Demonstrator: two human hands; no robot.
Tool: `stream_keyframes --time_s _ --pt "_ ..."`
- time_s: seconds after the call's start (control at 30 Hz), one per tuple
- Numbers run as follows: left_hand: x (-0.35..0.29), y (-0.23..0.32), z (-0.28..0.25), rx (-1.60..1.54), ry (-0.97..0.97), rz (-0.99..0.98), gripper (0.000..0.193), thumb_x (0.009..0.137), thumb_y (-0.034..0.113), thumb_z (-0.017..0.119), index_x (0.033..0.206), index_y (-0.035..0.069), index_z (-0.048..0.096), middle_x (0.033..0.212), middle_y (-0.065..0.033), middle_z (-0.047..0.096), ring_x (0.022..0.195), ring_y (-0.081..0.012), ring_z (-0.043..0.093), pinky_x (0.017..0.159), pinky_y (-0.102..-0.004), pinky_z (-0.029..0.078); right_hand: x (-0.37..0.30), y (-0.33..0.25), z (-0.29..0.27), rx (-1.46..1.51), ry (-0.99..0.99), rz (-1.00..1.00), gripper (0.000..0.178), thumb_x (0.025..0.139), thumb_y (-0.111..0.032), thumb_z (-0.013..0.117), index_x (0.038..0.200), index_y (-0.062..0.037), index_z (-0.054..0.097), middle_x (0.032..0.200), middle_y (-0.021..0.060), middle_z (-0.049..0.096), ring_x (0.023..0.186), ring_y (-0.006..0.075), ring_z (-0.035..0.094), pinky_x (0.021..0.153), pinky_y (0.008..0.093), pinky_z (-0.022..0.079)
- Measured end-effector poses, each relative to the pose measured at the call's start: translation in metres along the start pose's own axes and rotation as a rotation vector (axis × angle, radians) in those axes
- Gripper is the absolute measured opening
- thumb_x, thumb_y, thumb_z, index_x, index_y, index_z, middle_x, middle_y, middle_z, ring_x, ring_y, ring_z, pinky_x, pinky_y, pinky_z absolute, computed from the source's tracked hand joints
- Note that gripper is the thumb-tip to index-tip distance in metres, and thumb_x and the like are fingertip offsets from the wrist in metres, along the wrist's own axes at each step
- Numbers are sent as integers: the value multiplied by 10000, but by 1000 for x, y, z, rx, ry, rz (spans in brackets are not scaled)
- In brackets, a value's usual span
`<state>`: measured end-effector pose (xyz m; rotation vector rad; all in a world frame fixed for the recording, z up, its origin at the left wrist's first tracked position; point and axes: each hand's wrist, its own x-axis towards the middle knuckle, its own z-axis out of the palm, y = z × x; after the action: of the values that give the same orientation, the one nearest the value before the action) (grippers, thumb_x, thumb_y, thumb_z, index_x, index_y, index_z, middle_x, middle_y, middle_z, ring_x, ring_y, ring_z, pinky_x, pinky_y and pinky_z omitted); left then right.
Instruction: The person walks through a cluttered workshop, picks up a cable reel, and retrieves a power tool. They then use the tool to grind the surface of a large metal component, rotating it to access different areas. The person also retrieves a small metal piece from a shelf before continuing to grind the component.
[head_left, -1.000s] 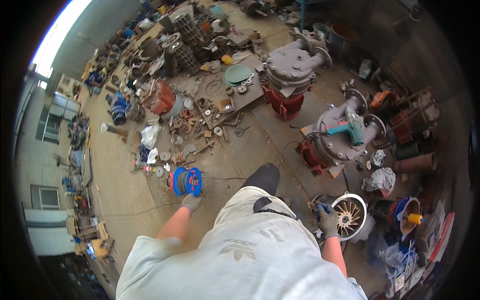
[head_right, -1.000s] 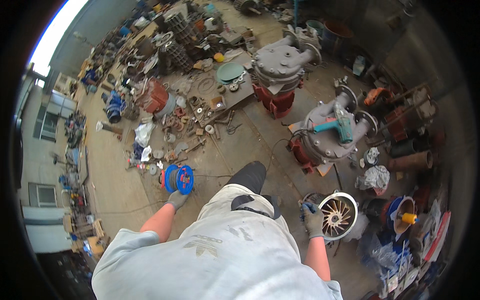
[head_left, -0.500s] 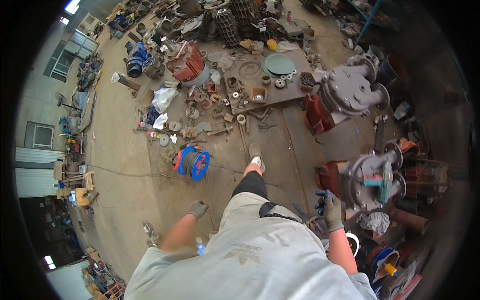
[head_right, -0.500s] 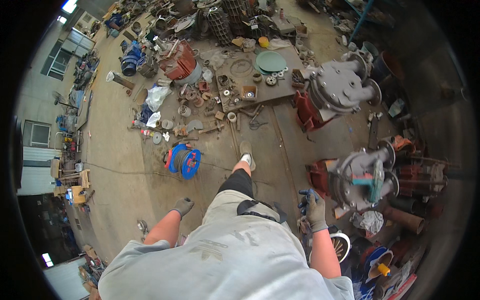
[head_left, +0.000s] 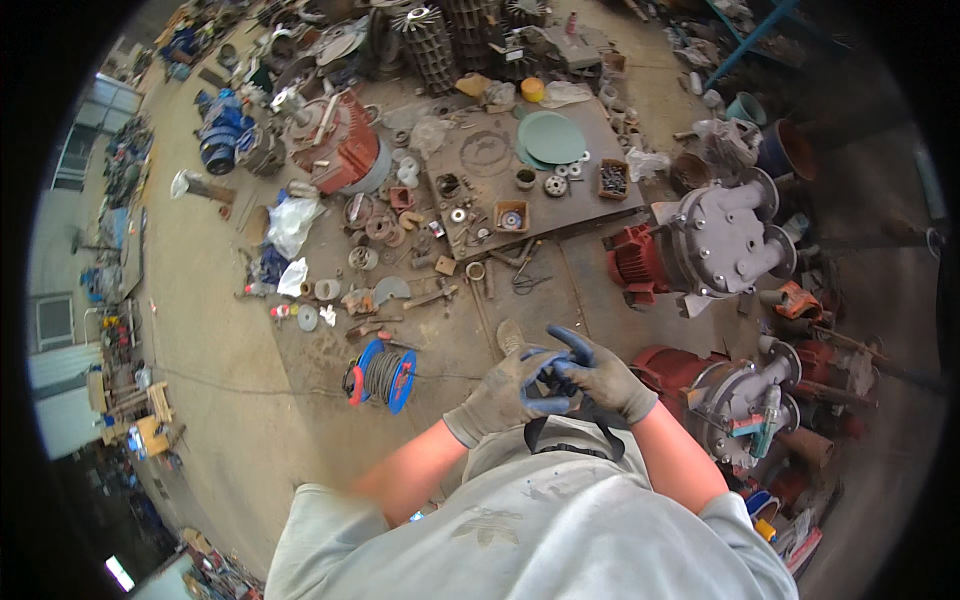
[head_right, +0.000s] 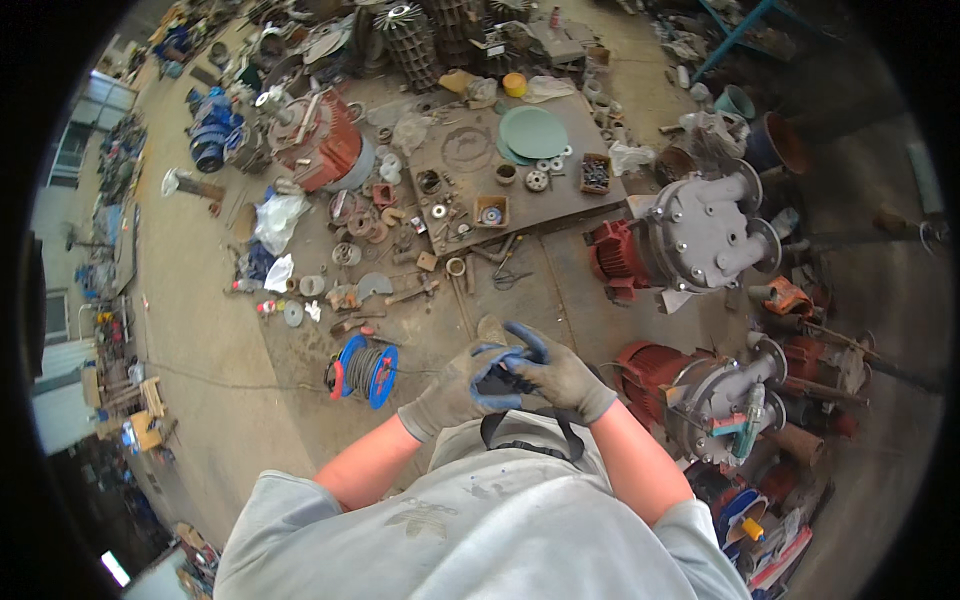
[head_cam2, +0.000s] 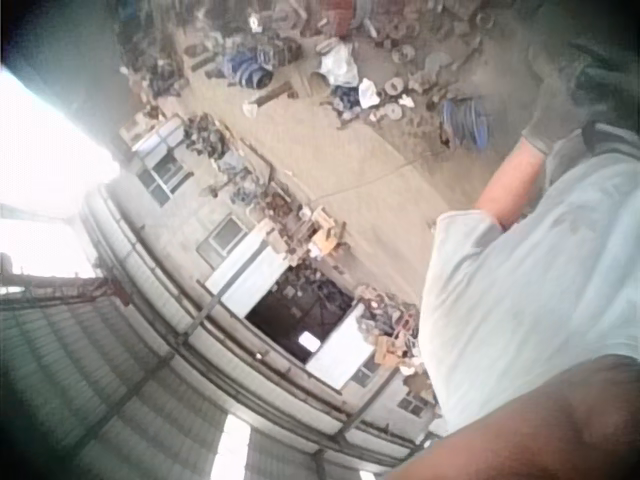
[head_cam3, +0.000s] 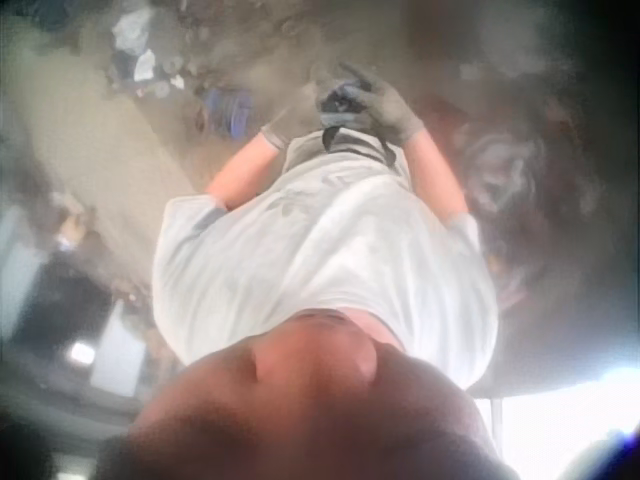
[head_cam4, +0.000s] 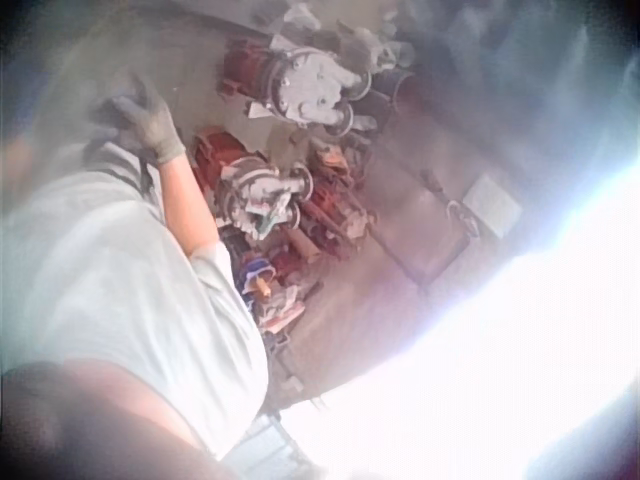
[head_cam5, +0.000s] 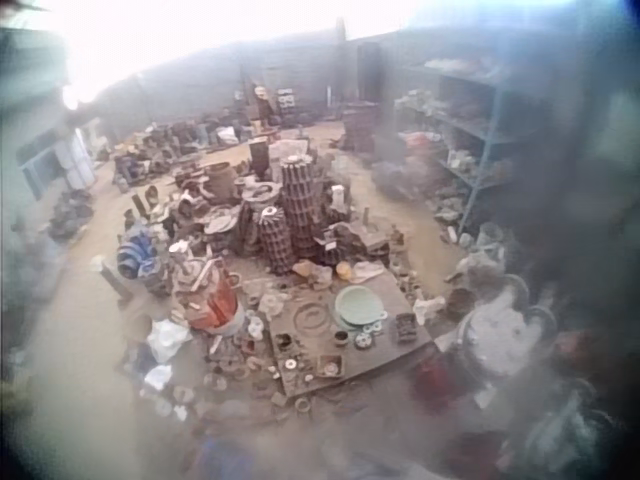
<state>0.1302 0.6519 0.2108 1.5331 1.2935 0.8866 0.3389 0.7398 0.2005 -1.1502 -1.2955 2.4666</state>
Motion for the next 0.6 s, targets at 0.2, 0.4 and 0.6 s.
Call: stream_keyframes --time_s 0.2,0.4,0.6 --pt "31 -2 -32 -81 187 -80 427 775 174 852 1148 51 684 1120 -150 672 1069 -315 663 917 -401 543 46 -48 9 -86 -86 -24 713 1019 -166 633 1619 -20 277 1350 144 649 1169 167 615 1035 306 492" --pt "58 -35 -55 -411 199 -394 323 963 211 739 1212 34 638 1110 -41 664 988 -158 625 873 -301 519 81 -64 -34 -75 -13 -84 677 975 -255 711 1506 -38 351 1281 143 619 1104 222 621 984 371 513" --pt "139 -58 -100 -575 386 -461 344 1008 159 671 1313 24 588 1023 -31 654 834 -80 579 748 -235 486 100 -82 -139 -152 435 -318 929 860 -171 800 1541 -47 180 1372 141 544 1227 188 532 1052 381 469"
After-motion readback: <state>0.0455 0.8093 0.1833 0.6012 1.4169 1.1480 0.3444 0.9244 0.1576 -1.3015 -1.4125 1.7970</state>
